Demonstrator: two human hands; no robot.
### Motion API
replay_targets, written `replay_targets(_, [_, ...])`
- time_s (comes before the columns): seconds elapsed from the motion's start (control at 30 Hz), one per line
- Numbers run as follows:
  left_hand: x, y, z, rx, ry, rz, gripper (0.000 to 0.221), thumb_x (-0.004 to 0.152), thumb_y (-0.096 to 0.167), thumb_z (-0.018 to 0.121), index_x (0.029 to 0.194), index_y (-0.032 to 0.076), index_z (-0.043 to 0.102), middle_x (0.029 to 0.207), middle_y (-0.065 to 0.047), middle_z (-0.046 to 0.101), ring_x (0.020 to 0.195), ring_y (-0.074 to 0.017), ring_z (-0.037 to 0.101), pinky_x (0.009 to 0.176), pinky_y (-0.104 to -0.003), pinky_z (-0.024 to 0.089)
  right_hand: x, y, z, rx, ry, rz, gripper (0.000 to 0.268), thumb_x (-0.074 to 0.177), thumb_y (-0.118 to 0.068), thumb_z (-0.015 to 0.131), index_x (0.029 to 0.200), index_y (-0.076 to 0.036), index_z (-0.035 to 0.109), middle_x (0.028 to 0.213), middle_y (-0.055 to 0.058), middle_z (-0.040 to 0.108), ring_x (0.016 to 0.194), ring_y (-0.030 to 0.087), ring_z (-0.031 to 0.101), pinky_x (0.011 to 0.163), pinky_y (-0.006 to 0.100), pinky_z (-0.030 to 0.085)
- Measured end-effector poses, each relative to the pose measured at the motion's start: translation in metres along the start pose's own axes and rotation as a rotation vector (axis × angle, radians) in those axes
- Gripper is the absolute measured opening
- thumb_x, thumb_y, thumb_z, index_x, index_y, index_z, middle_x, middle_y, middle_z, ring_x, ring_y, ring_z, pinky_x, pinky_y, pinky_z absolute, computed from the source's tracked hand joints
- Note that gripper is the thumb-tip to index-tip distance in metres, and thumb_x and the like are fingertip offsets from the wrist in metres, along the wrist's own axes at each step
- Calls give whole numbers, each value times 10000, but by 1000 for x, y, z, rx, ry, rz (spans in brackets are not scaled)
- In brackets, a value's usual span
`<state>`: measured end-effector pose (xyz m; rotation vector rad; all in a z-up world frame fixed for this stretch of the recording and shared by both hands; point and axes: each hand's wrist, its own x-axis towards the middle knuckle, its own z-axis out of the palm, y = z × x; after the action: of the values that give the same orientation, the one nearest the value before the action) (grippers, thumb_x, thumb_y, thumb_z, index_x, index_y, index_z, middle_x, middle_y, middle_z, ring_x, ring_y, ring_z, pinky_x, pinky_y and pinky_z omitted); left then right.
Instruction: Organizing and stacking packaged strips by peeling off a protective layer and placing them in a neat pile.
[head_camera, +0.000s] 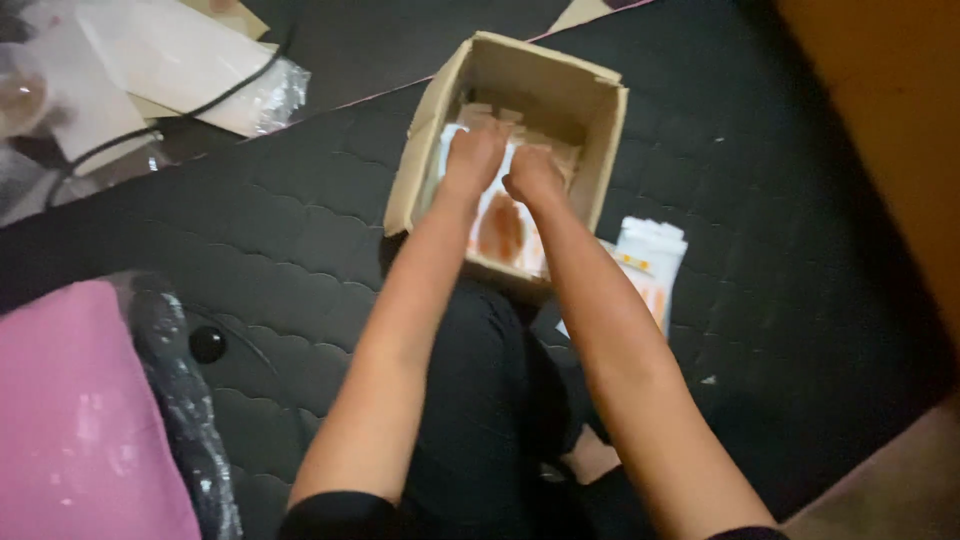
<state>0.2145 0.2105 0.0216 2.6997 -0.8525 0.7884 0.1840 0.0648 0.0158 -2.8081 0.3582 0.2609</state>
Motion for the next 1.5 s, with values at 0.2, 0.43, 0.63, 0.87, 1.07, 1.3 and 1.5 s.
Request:
replay_targets(0.2, [-11, 6, 4, -84, -7, -11, 194, 901, 100, 564, 951, 163, 741, 891, -89, 681, 763, -321, 715, 598, -492, 549, -38, -40, 5, -50, -106, 257, 346, 926, -169, 553, 1169, 0, 733, 1119, 225, 733, 1113, 463, 688, 872, 649, 528])
replay_targets(0.43, [10, 5, -40, -190, -197, -64, 241, 1010, 191, 521, 1052, 225, 756, 1152, -61, 549, 1006, -321, 600, 694, -457, 553, -42, -29, -29, 99, -25, 169, 307, 965, -115, 511, 1103, -5, 762, 1120, 253, 740, 1156, 480, 659, 960, 612, 527])
replay_targets(0.63, [8, 1, -32, -191, 6, 56, 167, 950, 149, 622, 949, 189, 785, 1376, -163, 497, 1178, -397, 521, 756, -446, 472, -7, -5, 1, 259, 44, 106, 215, 931, -181, 658, 1117, -133, 753, 998, 82, 781, 994, 294, 750, 881, 491, 590])
replay_targets(0.87, [13, -7, -149, -920, -346, -259, 162, 852, 259, 753, 952, 136, 721, 863, -76, 749, 840, -265, 737, 723, -407, 548, -125, -30, -120, 718, 134, -141, 115, 900, -230, 687, 908, -120, 719, 782, 94, 733, 703, 207, 667, 588, 342, 522])
replay_targets(1.07, [-27, 48, -234, -1607, -326, -384, 160, 912, 156, 729, 961, 4, 711, 813, -148, 738, 625, -195, 740, 553, -252, 573, -242, -9, -193, 845, 98, -503, 76, 968, -143, 716, 938, -73, 718, 684, 68, 725, 681, 92, 600, 685, 241, 472])
replay_targets(1.3, [-85, 123, -241, -1624, -456, -431, 156, 905, 124, 754, 952, -19, 714, 766, -170, 733, 618, -220, 746, 544, -272, 604, -320, 66, -180, 838, -59, -379, 65, 918, -136, 755, 892, -78, 762, 626, 58, 720, 579, 106, 590, 577, 254, 471])
replay_targets(1.5, [-113, 145, -225, -1559, -515, -481, 201, 952, 147, 725, 994, -46, 688, 819, -205, 704, 678, -277, 756, 590, -331, 632, -345, 170, -150, 772, -129, -240, 78, 878, -138, 763, 928, -87, 795, 719, 105, 764, 543, 102, 552, 468, 239, 434])
